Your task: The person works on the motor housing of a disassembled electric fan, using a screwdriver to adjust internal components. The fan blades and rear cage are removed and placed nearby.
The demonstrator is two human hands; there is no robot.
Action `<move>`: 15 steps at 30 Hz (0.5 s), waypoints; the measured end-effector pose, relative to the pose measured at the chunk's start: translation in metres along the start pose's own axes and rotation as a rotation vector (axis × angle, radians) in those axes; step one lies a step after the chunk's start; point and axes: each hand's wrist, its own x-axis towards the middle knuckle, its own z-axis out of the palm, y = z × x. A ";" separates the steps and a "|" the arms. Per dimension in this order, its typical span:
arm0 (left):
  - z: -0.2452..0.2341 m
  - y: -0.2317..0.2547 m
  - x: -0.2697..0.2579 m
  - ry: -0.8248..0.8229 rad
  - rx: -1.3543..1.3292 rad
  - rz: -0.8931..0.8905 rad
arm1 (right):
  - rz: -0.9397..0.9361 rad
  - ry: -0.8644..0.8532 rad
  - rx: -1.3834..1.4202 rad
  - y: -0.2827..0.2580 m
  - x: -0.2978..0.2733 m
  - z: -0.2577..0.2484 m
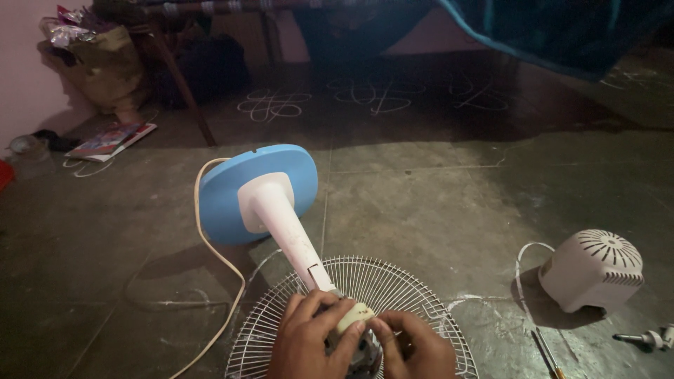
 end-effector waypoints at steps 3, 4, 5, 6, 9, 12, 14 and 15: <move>0.001 0.001 -0.002 0.050 -0.018 0.002 | -0.009 0.004 -0.056 0.001 -0.002 0.003; 0.001 0.001 -0.001 0.057 -0.013 0.015 | -0.003 -0.018 -0.082 0.001 0.000 0.004; 0.001 0.001 0.000 0.064 -0.008 0.027 | 0.003 -0.039 -0.108 0.002 0.001 0.005; 0.002 0.001 -0.001 0.068 -0.004 0.038 | 0.012 -0.060 -0.135 0.003 0.002 0.005; 0.001 -0.002 -0.001 0.059 -0.011 0.061 | 0.078 -0.097 -0.091 0.006 0.004 0.008; 0.002 -0.002 -0.001 0.023 -0.001 0.014 | 0.250 -0.191 -0.016 0.010 0.008 0.005; 0.002 -0.001 -0.001 0.067 0.009 0.057 | 0.156 -0.225 0.081 0.013 0.010 0.002; 0.002 -0.001 -0.001 0.090 0.014 0.079 | 0.107 -0.241 0.130 0.014 0.011 0.001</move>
